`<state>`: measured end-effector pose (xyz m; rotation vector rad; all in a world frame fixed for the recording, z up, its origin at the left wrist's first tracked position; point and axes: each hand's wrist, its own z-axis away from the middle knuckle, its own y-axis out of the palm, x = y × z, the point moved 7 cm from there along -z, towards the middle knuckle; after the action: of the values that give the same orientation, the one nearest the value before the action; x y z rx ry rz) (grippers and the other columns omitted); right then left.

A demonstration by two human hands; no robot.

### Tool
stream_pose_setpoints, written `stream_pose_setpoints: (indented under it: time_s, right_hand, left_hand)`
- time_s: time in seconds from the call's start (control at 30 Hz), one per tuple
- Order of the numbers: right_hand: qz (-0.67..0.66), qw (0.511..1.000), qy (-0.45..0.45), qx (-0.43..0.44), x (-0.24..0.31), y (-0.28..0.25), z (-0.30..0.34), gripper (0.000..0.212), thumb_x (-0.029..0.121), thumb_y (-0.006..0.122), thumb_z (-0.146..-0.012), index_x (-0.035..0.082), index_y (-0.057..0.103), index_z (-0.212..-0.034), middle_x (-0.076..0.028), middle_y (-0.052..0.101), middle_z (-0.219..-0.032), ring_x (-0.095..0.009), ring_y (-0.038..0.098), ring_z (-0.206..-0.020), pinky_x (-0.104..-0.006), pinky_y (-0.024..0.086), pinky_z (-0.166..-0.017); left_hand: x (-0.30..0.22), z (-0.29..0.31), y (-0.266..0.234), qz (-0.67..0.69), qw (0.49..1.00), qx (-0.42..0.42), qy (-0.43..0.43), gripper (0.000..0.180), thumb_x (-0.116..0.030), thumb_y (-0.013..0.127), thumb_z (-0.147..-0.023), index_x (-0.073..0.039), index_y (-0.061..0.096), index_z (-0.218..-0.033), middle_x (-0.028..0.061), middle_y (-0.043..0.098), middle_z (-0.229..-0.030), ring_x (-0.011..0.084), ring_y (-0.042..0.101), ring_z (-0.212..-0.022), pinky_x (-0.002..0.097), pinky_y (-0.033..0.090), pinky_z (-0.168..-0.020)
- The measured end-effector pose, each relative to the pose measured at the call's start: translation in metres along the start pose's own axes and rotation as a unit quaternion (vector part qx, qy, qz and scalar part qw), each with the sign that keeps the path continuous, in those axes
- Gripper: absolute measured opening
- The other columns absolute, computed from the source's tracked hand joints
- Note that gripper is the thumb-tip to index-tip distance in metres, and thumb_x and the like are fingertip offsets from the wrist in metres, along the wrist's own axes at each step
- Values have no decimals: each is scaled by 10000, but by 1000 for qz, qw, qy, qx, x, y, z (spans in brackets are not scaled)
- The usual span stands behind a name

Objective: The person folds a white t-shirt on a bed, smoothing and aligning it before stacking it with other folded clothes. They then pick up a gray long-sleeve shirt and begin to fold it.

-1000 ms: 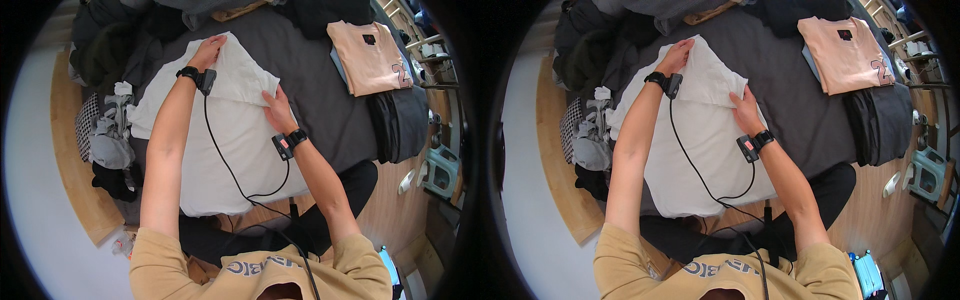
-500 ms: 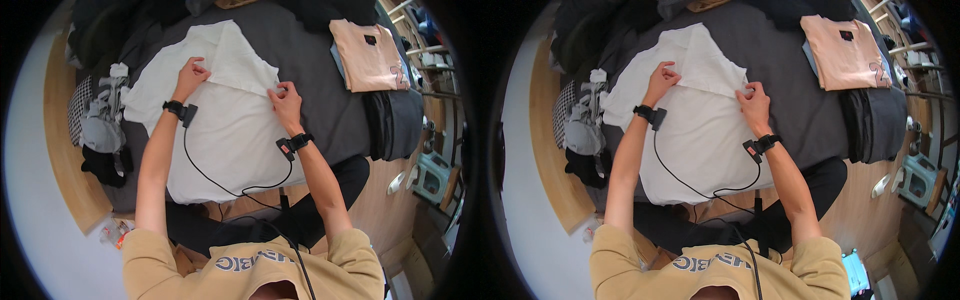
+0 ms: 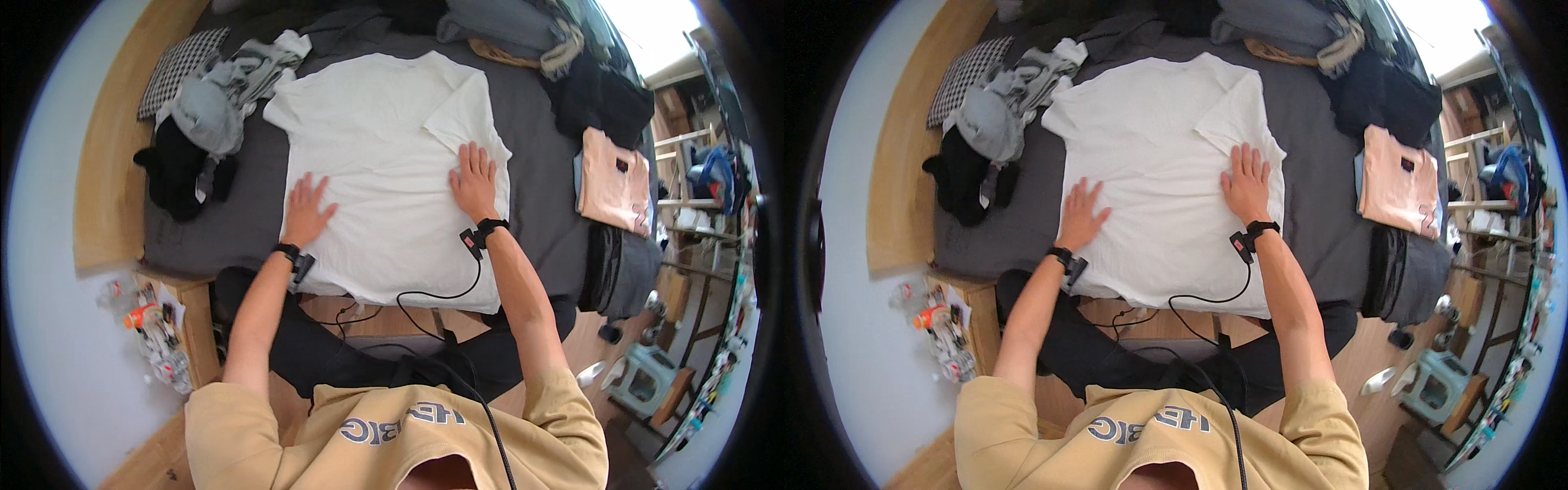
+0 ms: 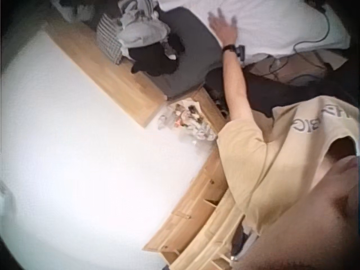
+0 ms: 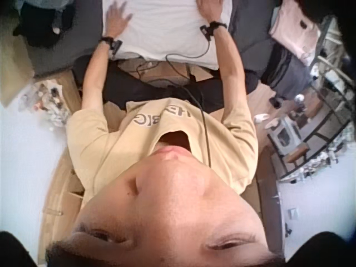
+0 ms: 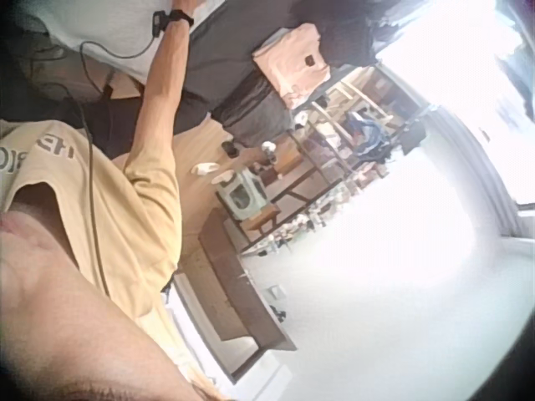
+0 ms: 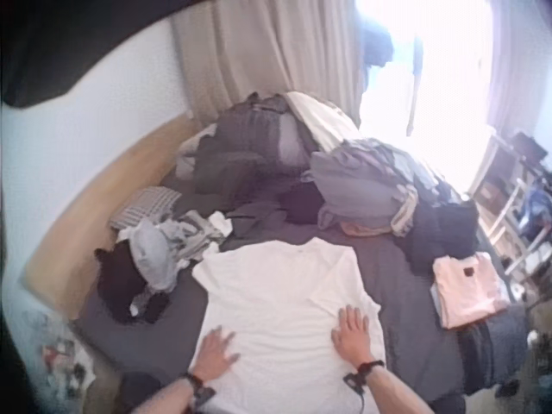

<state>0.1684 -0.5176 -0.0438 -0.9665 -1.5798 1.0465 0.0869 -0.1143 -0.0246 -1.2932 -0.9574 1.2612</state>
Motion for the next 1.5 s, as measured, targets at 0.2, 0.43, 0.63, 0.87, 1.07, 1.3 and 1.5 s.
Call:
stream_pose_setpoints:
  time_s: [0.2, 0.43, 0.63, 0.87, 1.07, 1.3, 1.5]
  right_hand:
    - [50, 989, -37, 136, 35, 5, 20, 748, 278, 612, -993, 50, 323, -1644, -294, 279, -1693, -454, 249, -1583, -638, 243, -1256]
    - [-153, 955, -204, 153, 181, -20, -66, 452, 105, 655, -954, 21, 613, -1395, -205, 655, -1402, -389, 607, -1312, -428, 483, -1119]
    - [-209, 936, -241, 150, 318, 30, -215, 486, 204, 724, -940, 16, 625, -1377, -215, 674, -1362, -373, 638, -1286, -419, 495, -1098]
    - [-40, 950, -157, 268, 366, 104, -361, 870, 668, 747, -877, -33, 641, -1382, -263, 667, -1388, -344, 645, -1306, -402, 495, -1099]
    - [1, 933, -226, 279, 375, 134, -387, 613, 412, 856, -791, -34, 716, -1189, -163, 766, -1132, -306, 733, -1016, -391, 559, -882]
    - [-571, 726, -22, 381, 339, 107, -398, 184, -51, 623, -944, 71, 672, -1073, -48, 705, -1096, -188, 674, -1014, -324, 512, -964]
    - [-419, 821, 63, 382, 318, 66, -354, 439, 532, 664, -1007, 155, 636, -1231, 5, 629, -1290, -177, 604, -1184, -411, 518, -980]
  left_hand:
    - [117, 5, -13, 97, 974, 104, -176, 827, -527, 729, -931, -220, 414, -1632, 184, 293, -1713, 431, 316, -1538, 557, 348, -1218]
    - [161, -38, 0, 445, 873, -21, -198, 427, -394, 690, -1008, -82, 707, -1299, 93, 673, -1183, 233, 654, -1055, 383, 536, -935]
    - [160, -83, 17, 651, 710, 43, -265, 714, -467, 687, -1009, -4, 506, -1522, 63, 688, -1233, 165, 649, -1036, 314, 539, -874]
    - [170, -175, 16, 796, 572, -34, -196, 741, -306, 836, -921, 36, 483, -1476, 128, 718, -1171, 201, 687, -1050, 334, 556, -902]
    - [181, -188, 8, 786, 541, -179, -240, 428, -132, 844, -894, 40, 647, -1234, 81, 725, -1147, 193, 698, -985, 348, 564, -916]
    - [194, -143, -30, 732, 597, -235, -231, 217, -99, 852, -883, -10, 708, -1018, 10, 728, -964, 120, 655, -891, 301, 529, -837]
    - [145, -106, -87, 541, 778, -302, -106, 188, -36, 804, -838, -28, 663, -961, 97, 725, -994, 227, 706, -909, 356, 547, -788]
